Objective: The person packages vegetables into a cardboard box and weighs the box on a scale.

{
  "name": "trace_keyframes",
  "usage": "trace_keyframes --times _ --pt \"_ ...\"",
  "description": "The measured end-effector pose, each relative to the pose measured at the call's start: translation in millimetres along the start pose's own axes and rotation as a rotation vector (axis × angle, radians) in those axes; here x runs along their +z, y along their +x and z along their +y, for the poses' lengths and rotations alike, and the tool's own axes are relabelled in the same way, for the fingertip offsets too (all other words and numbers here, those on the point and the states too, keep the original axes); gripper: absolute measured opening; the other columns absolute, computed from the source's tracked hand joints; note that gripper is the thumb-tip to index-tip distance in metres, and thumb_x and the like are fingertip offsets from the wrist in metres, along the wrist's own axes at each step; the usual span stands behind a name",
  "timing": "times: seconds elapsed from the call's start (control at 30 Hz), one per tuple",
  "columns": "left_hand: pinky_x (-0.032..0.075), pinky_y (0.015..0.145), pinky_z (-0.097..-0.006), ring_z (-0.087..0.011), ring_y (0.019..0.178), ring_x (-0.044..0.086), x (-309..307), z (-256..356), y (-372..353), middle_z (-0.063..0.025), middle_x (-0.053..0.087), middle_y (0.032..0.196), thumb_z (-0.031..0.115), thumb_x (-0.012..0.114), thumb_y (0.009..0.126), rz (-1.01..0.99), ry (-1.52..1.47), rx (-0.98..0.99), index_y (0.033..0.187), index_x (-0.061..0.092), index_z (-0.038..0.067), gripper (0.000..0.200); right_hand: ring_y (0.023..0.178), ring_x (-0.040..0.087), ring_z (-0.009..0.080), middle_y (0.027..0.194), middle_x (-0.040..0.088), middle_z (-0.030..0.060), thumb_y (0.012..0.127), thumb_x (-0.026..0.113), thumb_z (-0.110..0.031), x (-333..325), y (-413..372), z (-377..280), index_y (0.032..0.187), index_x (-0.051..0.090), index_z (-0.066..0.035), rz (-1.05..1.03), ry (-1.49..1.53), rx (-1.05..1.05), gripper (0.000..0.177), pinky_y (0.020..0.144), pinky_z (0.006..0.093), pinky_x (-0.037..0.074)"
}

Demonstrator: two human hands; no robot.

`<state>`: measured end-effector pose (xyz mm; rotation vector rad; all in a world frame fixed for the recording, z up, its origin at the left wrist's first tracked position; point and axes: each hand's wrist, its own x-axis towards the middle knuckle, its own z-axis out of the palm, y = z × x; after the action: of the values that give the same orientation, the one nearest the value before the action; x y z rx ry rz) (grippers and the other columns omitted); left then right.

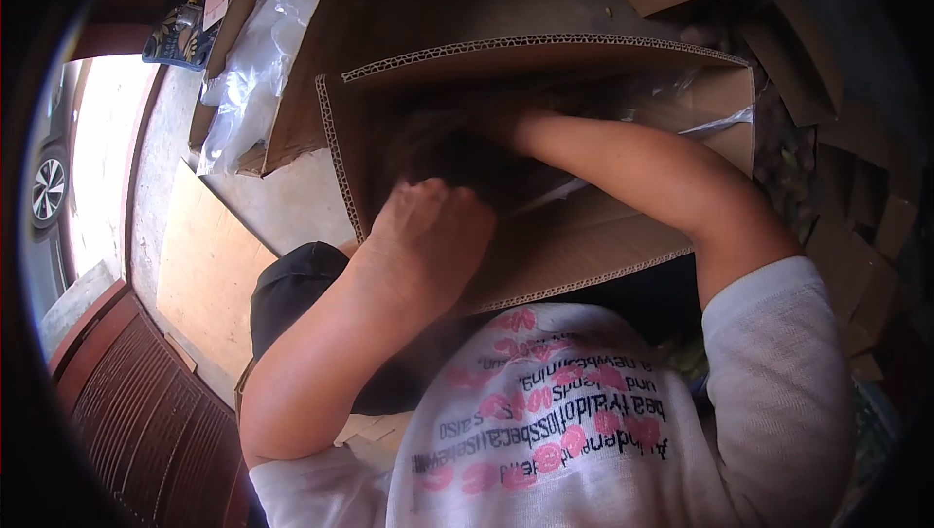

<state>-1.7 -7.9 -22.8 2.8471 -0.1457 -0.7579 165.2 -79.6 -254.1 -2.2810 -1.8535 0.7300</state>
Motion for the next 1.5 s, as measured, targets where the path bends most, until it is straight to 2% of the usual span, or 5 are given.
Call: trace_keyframes --times 0.37,0.7,0.8,0.93,1.5 --pt "0.029 0.103 -0.0547 -0.0240 0.073 0.060 -13 13 6 -0.0056 0.057 0.068 0.008 0.055 0.076 0.037 -0.031 0.002 0.080 0.064 0.009 0.010 0.123 0.045 0.0294 0.137 0.043 0.0130 0.096 0.031 -0.029 23 -3 38 0.135 0.040 -0.013 0.177 -0.083 -0.051 0.043 0.105 0.0429 0.033" --pt "0.015 0.108 -0.0621 -0.0229 0.070 0.065 -14 24 23 -0.0066 0.060 0.061 0.006 0.052 0.075 -0.072 0.026 0.027 0.075 0.066 0.008 0.013 0.124 0.042 0.0347 0.135 0.043 0.0196 0.094 0.036 -0.027 9 -5 20 0.130 0.045 -0.007 0.230 -0.007 -0.205 0.042 0.106 0.0454 0.031" --pt "0.016 0.109 -0.0605 -0.0234 0.068 0.065 -11 20 25 -0.0066 0.059 0.060 0.006 0.053 0.075 -0.044 -0.001 0.040 0.074 0.065 0.009 0.013 0.120 0.046 0.0343 0.133 0.047 0.0165 0.094 0.036 -0.020 -18 -25 15 0.134 0.043 -0.017 -0.094 -0.492 -0.425 0.041 0.102 0.0470 0.035" --pt "0.018 0.109 -0.0590 -0.0233 0.065 0.064 -12 20 22 -0.0064 0.058 0.058 0.006 0.053 0.074 -0.015 -0.013 0.019 0.072 0.065 0.009 0.013 0.116 0.051 0.0331 0.130 0.049 0.0152 0.091 0.039 -0.016 6 -35 10 0.131 0.045 -0.015 -0.500 -0.336 -0.443 0.040 0.098 0.0436 0.040" --pt "0.022 0.108 -0.0588 -0.0190 0.075 0.060 -23 12 14 -0.0037 0.057 0.071 0.011 0.052 0.080 -0.188 -0.035 0.093 0.083 0.065 0.010 0.013 0.116 0.051 0.0307 0.128 0.051 0.0145 0.090 0.041 -0.017 32 -29 5 0.129 0.047 -0.014 -0.482 -0.263 -0.336 0.039 0.098 0.0406 0.041"
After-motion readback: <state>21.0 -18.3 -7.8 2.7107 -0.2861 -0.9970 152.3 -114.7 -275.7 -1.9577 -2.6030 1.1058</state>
